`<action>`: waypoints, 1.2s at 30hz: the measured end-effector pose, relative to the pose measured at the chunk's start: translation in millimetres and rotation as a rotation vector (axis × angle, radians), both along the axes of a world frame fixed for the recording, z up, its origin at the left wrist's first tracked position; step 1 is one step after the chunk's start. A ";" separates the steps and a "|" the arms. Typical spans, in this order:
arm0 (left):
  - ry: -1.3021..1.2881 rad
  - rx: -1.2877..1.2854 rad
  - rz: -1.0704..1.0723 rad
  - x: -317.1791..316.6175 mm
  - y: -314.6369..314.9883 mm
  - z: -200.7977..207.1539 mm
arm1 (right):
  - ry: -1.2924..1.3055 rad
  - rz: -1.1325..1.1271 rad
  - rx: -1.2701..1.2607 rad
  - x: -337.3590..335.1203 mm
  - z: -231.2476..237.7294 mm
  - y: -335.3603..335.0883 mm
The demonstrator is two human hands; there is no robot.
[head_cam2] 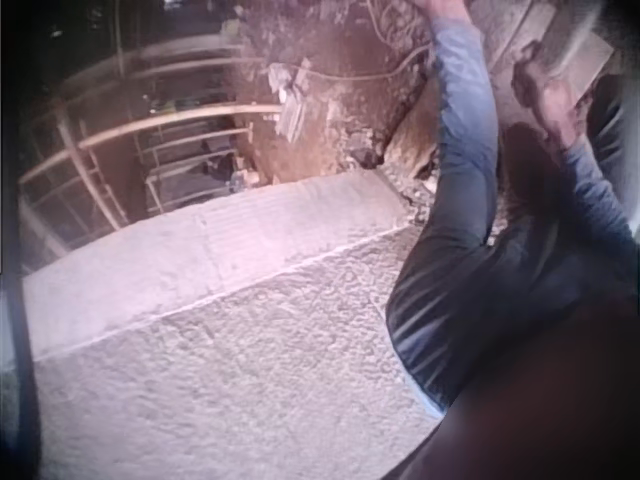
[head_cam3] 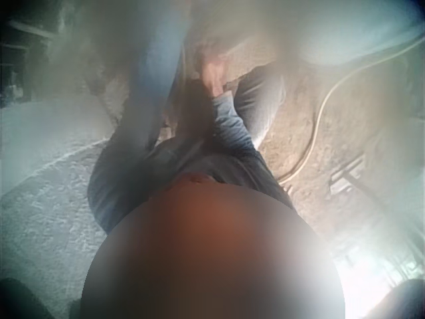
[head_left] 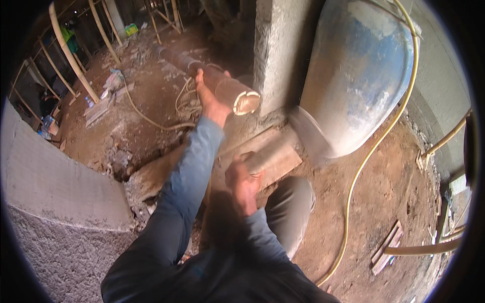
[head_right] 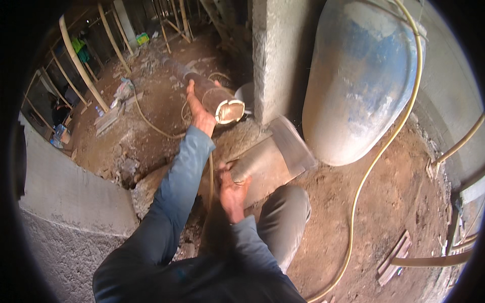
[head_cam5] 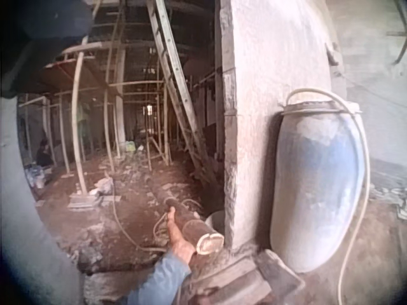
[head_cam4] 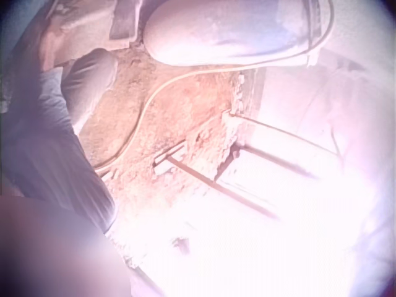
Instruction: The person sits on the ground and uses a hammer to split and shape a piece of bamboo. They repeatedly strike the bamboo to remove sections, then use pliers to pull out a ring-like piece. The person stands briefly to retrieve a plastic bottle and returns to continue shaping the bamboo.
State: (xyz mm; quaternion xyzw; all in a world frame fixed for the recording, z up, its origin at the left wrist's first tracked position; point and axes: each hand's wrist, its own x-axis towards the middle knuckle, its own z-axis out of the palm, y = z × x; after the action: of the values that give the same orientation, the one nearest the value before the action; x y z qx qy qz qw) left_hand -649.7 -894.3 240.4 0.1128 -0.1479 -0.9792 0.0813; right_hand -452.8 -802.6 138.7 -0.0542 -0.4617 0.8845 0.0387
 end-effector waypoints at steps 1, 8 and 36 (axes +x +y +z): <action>-0.037 0.005 -0.002 4.7 2.6 -3.6 | 0.017 -0.134 -0.178 6.7 -9.0 -7.3; 0.010 -0.059 0.007 4.9 -7.8 -13.9 | 0.093 -0.037 0.141 -20.4 -33.4 -3.4; -0.062 -0.054 0.028 6.0 -33.1 -36.2 | -0.050 0.064 0.160 -10.5 -48.5 -13.5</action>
State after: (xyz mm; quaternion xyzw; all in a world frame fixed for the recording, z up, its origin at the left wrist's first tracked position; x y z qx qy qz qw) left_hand -643.7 -927.5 204.1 0.1427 -0.1753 -0.9696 0.0936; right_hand -463.3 -816.0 90.2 -0.0583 -0.5332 0.8440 0.0029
